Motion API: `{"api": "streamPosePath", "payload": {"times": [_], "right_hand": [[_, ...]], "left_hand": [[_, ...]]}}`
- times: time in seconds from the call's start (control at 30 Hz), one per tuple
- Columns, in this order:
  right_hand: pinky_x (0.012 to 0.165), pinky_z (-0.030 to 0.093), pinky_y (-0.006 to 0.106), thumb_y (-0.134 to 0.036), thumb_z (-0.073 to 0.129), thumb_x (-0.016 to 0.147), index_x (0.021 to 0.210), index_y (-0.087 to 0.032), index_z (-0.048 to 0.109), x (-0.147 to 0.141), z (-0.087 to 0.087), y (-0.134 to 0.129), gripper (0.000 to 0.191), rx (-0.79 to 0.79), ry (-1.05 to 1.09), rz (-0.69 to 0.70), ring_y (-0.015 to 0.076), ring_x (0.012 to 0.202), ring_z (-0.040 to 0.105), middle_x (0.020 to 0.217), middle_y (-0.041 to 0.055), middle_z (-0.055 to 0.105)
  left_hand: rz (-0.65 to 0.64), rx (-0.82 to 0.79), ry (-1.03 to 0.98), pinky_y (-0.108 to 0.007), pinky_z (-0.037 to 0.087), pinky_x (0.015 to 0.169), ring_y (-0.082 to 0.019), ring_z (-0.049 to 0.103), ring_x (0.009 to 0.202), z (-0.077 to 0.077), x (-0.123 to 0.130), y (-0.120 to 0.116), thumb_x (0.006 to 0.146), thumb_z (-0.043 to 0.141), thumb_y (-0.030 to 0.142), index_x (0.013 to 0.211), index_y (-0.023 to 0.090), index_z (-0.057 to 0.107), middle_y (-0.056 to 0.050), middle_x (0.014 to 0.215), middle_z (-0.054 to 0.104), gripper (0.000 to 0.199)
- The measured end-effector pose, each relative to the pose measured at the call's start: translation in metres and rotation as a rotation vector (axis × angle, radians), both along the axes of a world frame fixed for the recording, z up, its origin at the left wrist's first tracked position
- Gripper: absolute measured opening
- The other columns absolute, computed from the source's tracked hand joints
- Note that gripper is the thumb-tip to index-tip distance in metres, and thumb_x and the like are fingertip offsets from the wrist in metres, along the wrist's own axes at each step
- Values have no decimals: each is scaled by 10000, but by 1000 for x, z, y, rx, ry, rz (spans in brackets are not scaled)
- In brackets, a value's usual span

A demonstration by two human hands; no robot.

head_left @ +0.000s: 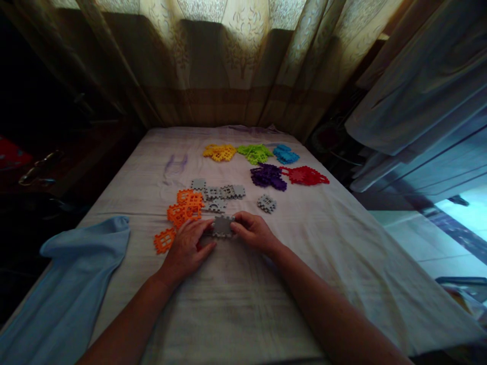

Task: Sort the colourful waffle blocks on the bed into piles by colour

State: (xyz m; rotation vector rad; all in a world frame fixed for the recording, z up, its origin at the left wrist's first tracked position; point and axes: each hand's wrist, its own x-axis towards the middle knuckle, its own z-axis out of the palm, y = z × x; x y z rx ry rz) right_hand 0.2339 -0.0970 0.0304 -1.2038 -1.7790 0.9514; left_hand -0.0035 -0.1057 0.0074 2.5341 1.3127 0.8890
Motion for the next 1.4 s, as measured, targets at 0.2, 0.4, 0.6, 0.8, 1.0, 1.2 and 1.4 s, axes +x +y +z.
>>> {"api": "streamPosePath", "payload": {"times": [0.2,0.4,0.6,0.8,1.0,1.2,1.4], "right_hand": [[590,499,288,-476,561,795,1032,-175,676,71,-9,29,400,18,63,-468,153,587,585,711,14,657],[561,463,289,-474,528,766,1063,-140,727,125,-18,37,490,-50,-93,-711,172,586,582,692,36,691],[639,459,312,-458,564,793,1074,-197,745,127,-14,32,425,26,-452,-802,193,655,614,727,36,705],[695,468,339,-413,528,828,1142,-179,707,121,-8,31,431,49,-570,-856,223,746,640,844,65,724],[736,466,316,-322,479,888,970,-186,711,82,-1,21,282,345,-542,-653,204,767,641,864,84,716],[756,456,294,-363,587,915,930,-205,714,22,1,3,204,431,-633,-95,189,821,633,888,66,715],[796,455,333,-441,722,838,988,-199,718,4,4,-3,284,376,-740,103,219,901,601,996,90,694]], "left_hand": [[-60,-42,18,-536,415,1116,-278,642,1165,3,-1,1,881,594,364,1176,256,695,-65,1128,752,330],[-71,-57,-6,-535,414,1112,-269,638,1165,5,2,1,885,578,349,1056,279,740,-50,1078,766,246],[-69,-52,-15,-528,417,1106,-263,640,1154,4,2,1,892,572,351,1039,284,740,-44,1060,769,233],[-85,-24,-8,-532,429,1089,-267,645,1148,4,2,1,907,560,358,1032,269,732,-41,1065,769,230],[-72,-6,-30,-508,452,1077,-253,654,1123,4,2,2,918,546,354,1072,251,719,-62,1099,755,253],[-47,38,-71,-471,489,1049,-248,634,1147,5,2,1,922,556,325,1111,224,705,-91,1197,709,261],[29,122,-150,-458,489,1051,-231,641,1134,6,-3,3,928,568,274,1099,216,689,-82,1169,716,217]]}}
